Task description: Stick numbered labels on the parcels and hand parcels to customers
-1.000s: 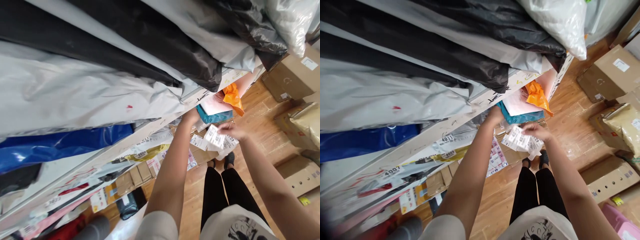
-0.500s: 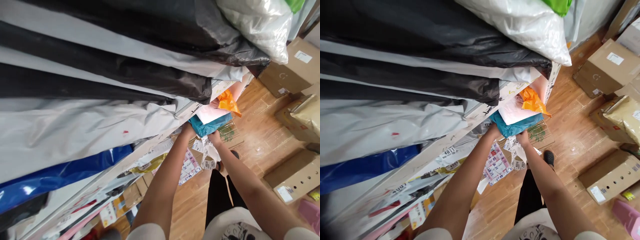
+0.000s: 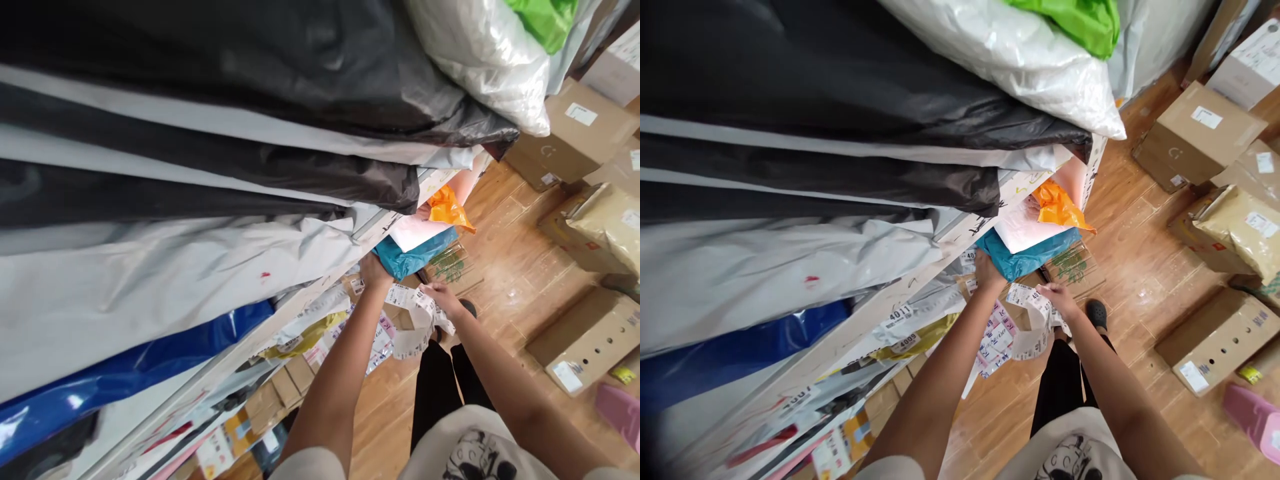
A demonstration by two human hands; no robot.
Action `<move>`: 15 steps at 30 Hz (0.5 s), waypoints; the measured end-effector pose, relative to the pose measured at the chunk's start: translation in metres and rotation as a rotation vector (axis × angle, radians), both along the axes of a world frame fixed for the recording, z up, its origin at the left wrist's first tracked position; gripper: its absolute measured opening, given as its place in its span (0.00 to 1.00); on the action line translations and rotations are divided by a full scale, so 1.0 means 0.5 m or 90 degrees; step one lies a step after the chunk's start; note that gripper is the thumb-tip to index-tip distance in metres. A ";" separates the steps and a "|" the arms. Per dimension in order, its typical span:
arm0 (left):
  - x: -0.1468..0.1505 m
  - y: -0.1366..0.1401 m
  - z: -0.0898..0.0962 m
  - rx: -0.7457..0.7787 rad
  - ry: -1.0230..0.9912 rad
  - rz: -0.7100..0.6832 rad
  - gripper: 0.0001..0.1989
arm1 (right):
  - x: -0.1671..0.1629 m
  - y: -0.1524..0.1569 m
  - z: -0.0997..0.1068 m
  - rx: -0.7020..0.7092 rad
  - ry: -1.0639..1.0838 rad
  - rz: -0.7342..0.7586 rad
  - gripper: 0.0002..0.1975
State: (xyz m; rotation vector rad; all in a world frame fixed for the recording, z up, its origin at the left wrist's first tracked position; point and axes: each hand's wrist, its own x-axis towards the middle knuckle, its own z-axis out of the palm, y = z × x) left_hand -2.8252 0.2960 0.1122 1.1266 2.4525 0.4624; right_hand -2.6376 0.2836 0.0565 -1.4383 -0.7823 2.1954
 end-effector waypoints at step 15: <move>-0.088 -0.080 0.038 0.016 -0.343 -0.128 0.16 | -0.144 0.038 0.051 0.153 0.044 -0.005 0.28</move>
